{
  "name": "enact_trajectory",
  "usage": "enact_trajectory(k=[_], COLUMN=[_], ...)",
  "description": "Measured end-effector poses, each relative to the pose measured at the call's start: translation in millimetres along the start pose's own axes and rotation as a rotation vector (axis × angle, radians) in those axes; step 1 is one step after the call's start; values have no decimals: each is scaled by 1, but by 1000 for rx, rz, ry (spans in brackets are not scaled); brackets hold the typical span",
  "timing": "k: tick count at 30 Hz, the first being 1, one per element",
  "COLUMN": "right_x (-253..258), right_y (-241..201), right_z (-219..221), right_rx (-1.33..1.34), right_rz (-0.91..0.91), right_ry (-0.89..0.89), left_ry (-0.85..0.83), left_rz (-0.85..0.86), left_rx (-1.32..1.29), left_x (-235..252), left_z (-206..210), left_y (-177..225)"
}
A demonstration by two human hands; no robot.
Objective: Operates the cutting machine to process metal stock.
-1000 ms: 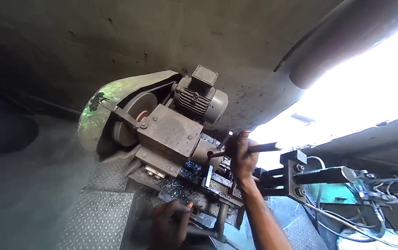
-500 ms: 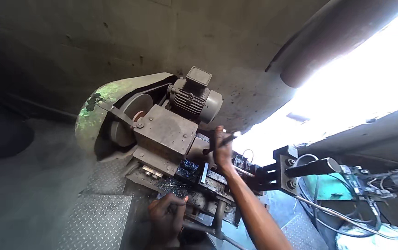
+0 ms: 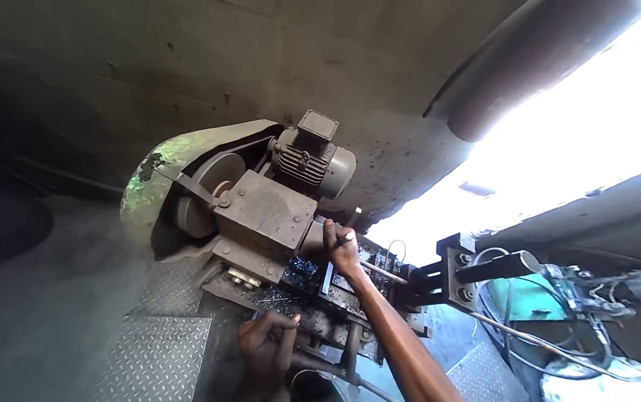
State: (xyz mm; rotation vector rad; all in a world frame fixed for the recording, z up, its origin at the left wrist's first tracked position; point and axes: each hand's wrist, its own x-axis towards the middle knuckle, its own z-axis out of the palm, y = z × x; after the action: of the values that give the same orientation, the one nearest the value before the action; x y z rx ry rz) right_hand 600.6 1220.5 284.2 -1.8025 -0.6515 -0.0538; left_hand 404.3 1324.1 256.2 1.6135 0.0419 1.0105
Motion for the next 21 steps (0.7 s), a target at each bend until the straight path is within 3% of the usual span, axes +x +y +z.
enact_trajectory(k=[2,4,9,17,21], right_x=[1,3,-12,-119,-170], right_y=[-3,-41,-110,-88,-86], right_z=[-4,-20,-77,-192,-266], right_rx=[27,66,501,679,694], right_rz=[18,-38,-321,-64,-76], right_ry=[17,74,203,644,868], left_ry=[-8,6,13,-10,14], left_rz=[25,19,-6,-13,-120], left_rx=[13,41,51,34,57], left_x=[5,4,4,7,2], left_z=[1,2,3,1,3], left_y=[-1,0,1,7,17])
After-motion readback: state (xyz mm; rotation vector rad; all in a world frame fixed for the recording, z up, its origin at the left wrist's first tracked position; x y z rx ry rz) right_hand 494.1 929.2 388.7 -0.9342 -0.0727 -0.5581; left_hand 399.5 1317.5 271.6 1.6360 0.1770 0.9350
